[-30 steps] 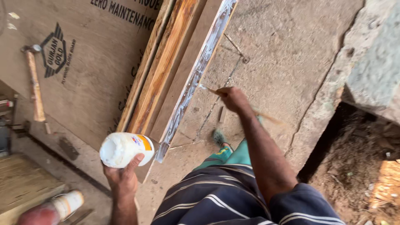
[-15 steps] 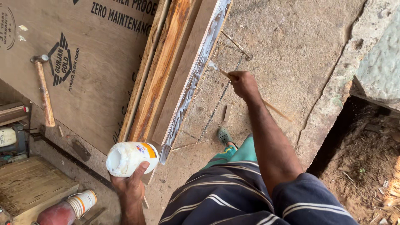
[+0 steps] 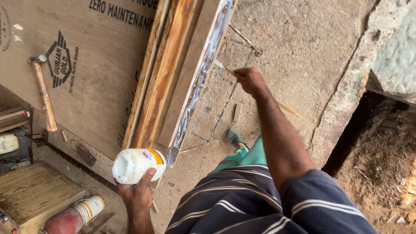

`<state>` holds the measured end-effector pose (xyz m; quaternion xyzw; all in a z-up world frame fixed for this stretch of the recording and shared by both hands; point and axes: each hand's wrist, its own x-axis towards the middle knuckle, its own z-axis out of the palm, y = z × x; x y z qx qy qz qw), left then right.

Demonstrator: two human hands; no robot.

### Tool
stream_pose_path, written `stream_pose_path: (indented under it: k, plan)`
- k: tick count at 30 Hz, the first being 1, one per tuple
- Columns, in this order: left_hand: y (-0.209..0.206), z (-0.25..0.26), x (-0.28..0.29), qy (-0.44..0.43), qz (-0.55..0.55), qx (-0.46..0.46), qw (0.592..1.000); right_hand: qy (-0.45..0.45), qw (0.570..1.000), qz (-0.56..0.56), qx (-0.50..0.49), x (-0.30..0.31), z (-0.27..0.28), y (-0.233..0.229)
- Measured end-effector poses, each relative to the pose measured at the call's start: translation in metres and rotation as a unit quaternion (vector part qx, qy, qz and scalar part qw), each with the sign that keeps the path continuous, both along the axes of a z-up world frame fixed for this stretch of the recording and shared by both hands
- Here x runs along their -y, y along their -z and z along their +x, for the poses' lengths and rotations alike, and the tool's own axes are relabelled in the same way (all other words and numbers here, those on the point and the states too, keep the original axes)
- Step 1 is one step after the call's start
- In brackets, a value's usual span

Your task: The person applies white glue to a wooden plank using a brush. They repeatedly dip the brush into a container and spread the glue along the plank's surface.

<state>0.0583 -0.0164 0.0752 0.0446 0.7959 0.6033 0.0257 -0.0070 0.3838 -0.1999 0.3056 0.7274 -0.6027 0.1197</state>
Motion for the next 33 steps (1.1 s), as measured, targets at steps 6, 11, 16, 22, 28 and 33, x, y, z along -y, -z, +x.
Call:
stream_pose_path:
  k: [6, 11, 16, 22, 28, 33]
  plan:
    - [0.002, 0.002, -0.001, 0.006, 0.000, 0.000, 1.000, -0.088, 0.995, 0.046, 0.023, 0.013, 0.015, -0.022]
    - [0.004, 0.000, 0.000, 0.004, 0.013, 0.001, 1.000, -0.047, 0.998, 0.046, 0.016, 0.018, 0.022, -0.038]
    - [0.010, -0.003, -0.008, 0.006, 0.025, 0.035, 0.999, -0.073, 0.995, 0.056, 0.050, 0.029, 0.015, -0.039]
    - [0.004, -0.002, -0.005, 0.017, 0.031, 0.015, 0.999, -0.115, 0.992, 0.047, 0.035, 0.043, 0.025, -0.032]
    - [0.005, -0.004, -0.002, 0.025, 0.011, 0.015, 1.000, -0.101, 0.993, 0.022, 0.056, 0.061, 0.016, -0.028]
    - [0.005, -0.002, 0.001, 0.012, 0.003, 0.006, 1.000, -0.089, 0.995, 0.038, -0.024, 0.069, 0.040, -0.017]
